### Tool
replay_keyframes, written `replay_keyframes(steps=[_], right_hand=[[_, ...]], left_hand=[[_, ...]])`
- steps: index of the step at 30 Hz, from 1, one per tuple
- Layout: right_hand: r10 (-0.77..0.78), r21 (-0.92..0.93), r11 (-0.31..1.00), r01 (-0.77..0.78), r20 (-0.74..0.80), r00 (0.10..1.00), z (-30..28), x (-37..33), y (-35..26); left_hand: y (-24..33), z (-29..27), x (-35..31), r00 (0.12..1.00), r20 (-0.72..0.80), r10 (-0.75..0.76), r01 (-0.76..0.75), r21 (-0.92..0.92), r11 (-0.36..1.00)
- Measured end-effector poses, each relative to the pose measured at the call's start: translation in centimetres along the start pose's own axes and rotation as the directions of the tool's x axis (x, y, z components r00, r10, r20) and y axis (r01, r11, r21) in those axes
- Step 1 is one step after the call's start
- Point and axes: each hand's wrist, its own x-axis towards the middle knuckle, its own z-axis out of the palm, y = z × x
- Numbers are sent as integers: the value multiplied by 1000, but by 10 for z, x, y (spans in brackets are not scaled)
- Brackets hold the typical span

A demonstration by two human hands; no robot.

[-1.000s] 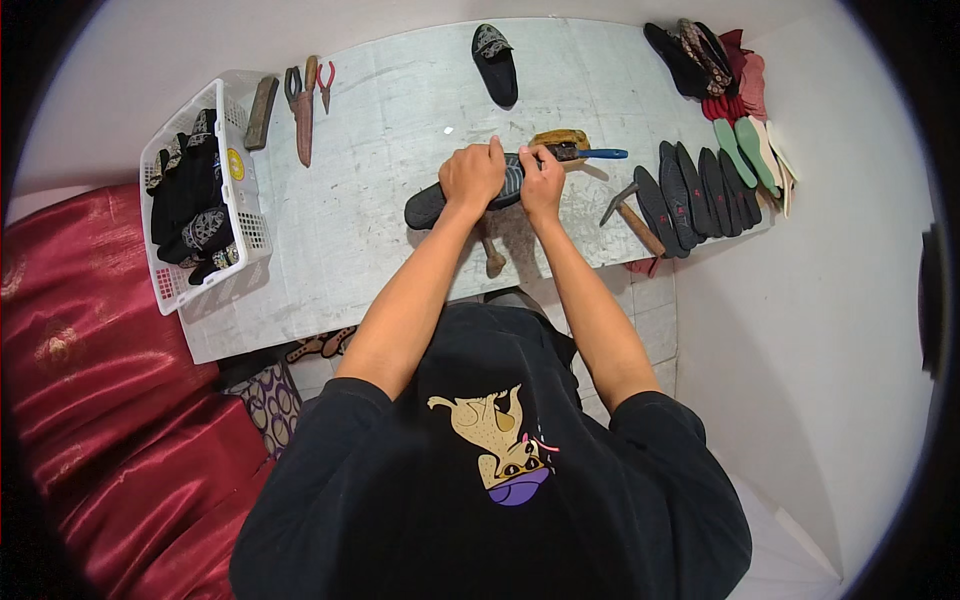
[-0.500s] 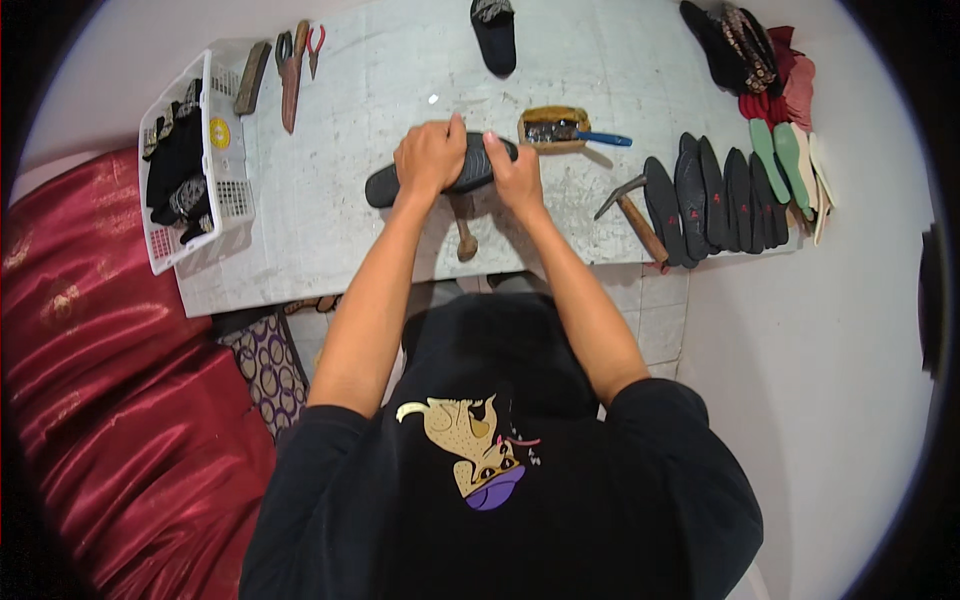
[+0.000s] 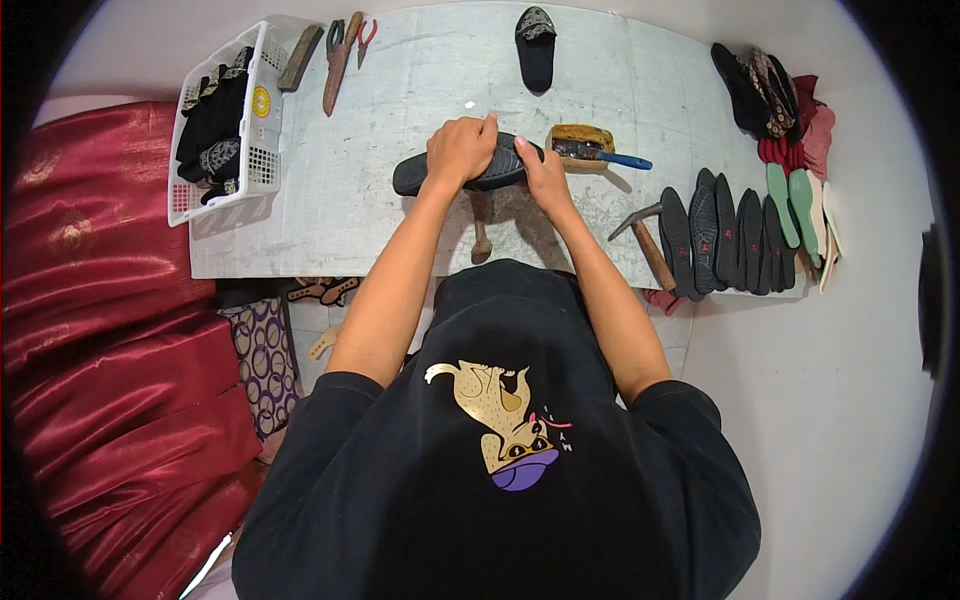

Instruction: Applying adhesive to shoe components, attaching the sole, and trimming excess material using a hammer and knife.

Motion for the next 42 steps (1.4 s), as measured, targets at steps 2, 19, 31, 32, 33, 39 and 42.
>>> replay_keyframes(steps=[2,19,31,32,33,39,42], right_hand=[[10,24,1000,-10,-4,1000,4,-2,-3],[327,-4,944,-329,99,940,-9,4,-23],[283,-165,952,-257,160,946,-17,-1,-47],[301,-177,947,-270,184,936,-18,-2,-49],[291,-151,953,-264,201,935,-19,-2,-48],[235,-64,972,-226,244,941,-19,4,-26],[164,-51,986,-156,284,945,-20,6,-13]], left_hand=[[-1,0,0,1000,7,-15,15,-5,1000],[-11,-1,4,1000,16,24,-23,-71,997],[-13,-4,2,1000,22,17,-15,-100,995],[-12,-4,2,999,24,21,-19,-100,995],[-11,-3,2,1000,19,25,-23,-93,995],[-9,0,2,1000,-2,25,-25,-79,997],[-9,-1,1,1000,-7,30,-30,-85,996]])
